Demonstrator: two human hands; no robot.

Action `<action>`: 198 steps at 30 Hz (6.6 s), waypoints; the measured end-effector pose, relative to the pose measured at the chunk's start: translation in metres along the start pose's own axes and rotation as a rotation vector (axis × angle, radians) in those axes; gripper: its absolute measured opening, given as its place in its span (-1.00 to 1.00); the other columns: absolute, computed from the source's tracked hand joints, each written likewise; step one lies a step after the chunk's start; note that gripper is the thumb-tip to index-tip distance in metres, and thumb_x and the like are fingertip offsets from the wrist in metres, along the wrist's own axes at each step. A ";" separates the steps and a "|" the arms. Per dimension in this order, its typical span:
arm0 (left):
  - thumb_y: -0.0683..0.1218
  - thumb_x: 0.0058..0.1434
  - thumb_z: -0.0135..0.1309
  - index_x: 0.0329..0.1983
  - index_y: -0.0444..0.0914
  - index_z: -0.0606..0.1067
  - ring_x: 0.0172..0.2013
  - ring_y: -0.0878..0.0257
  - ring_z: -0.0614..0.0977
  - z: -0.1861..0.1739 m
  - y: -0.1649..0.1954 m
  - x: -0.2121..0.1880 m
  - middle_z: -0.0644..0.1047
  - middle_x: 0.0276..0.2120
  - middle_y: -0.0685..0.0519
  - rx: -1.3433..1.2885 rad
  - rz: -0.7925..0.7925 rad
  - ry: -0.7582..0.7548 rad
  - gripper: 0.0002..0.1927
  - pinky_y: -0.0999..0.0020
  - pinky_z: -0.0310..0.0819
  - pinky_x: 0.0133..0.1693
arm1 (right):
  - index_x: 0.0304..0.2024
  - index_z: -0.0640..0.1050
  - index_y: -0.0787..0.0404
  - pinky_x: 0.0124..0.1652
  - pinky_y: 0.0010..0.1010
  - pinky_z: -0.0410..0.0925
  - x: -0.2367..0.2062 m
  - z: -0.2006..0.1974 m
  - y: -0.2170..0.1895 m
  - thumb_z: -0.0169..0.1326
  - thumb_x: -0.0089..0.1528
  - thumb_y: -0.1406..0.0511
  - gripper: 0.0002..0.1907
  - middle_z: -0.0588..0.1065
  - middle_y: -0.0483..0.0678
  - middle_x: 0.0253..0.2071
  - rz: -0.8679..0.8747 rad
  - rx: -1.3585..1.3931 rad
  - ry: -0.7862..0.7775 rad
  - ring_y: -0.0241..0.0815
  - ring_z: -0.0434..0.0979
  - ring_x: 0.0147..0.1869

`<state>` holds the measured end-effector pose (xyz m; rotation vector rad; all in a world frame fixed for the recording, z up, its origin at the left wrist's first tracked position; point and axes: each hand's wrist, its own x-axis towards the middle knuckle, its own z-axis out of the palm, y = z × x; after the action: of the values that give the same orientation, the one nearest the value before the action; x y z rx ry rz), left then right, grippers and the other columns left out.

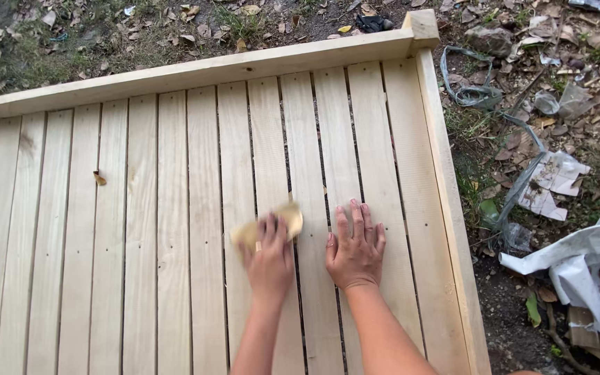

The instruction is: The person sands the slatted wooden surface of a large furniture panel outdoors, rubbing a sanding block back and forth across the planks and edges. They occasionally run a hand over the wood and briefly use a dark scraper-like tool on the surface before resuming sanding.

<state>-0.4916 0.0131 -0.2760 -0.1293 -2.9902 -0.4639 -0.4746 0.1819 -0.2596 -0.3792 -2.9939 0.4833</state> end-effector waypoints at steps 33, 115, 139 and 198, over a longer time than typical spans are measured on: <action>0.05 0.40 -0.18 0.42 0.03 0.30 0.43 0.14 0.20 0.028 0.009 0.187 0.20 0.46 0.14 -0.048 -0.016 -0.056 -0.50 -0.44 -0.46 0.34 | 0.50 0.04 0.03 0.44 0.02 -0.25 0.022 -0.002 -0.009 -0.14 0.25 0.01 -0.20 -0.07 -0.17 0.56 -0.137 0.040 -0.220 -0.14 -0.18 0.61; 0.06 0.39 -0.18 0.42 0.00 0.24 0.42 0.15 0.20 -0.022 0.034 0.222 0.19 0.45 0.17 -0.033 -0.035 0.035 -0.48 -0.38 -0.59 0.32 | 0.47 0.21 -0.08 0.45 -0.01 -0.17 0.014 0.008 -0.011 -0.14 0.26 0.11 -0.32 0.11 -0.21 0.54 -0.169 -0.011 -0.066 -0.19 -0.02 0.61; 0.07 0.44 -0.22 0.48 0.00 0.20 0.46 0.16 0.13 -0.015 -0.014 0.050 0.16 0.48 0.15 -0.054 -0.132 -0.128 -0.47 -0.25 -0.53 0.39 | 0.49 0.13 -0.05 0.45 0.01 -0.24 0.010 0.004 -0.001 -0.18 0.30 0.07 -0.32 -0.01 -0.20 0.57 -0.178 0.051 -0.194 -0.11 -0.14 0.63; -0.01 0.33 -0.09 0.44 0.00 0.30 0.42 0.17 0.26 -0.059 -0.035 -0.270 0.26 0.45 0.16 -0.077 0.095 0.017 -0.43 -0.28 -0.50 0.38 | 0.52 0.05 -0.02 0.37 0.33 -0.14 -0.250 -0.025 0.030 -0.06 0.29 0.02 -0.21 -0.09 0.17 0.57 -0.128 -0.064 -0.252 0.36 -0.20 0.60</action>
<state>-0.2222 -0.0565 -0.2640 -0.2708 -2.9350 -0.5668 -0.2236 0.1532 -0.2562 -0.1377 -3.2564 0.4554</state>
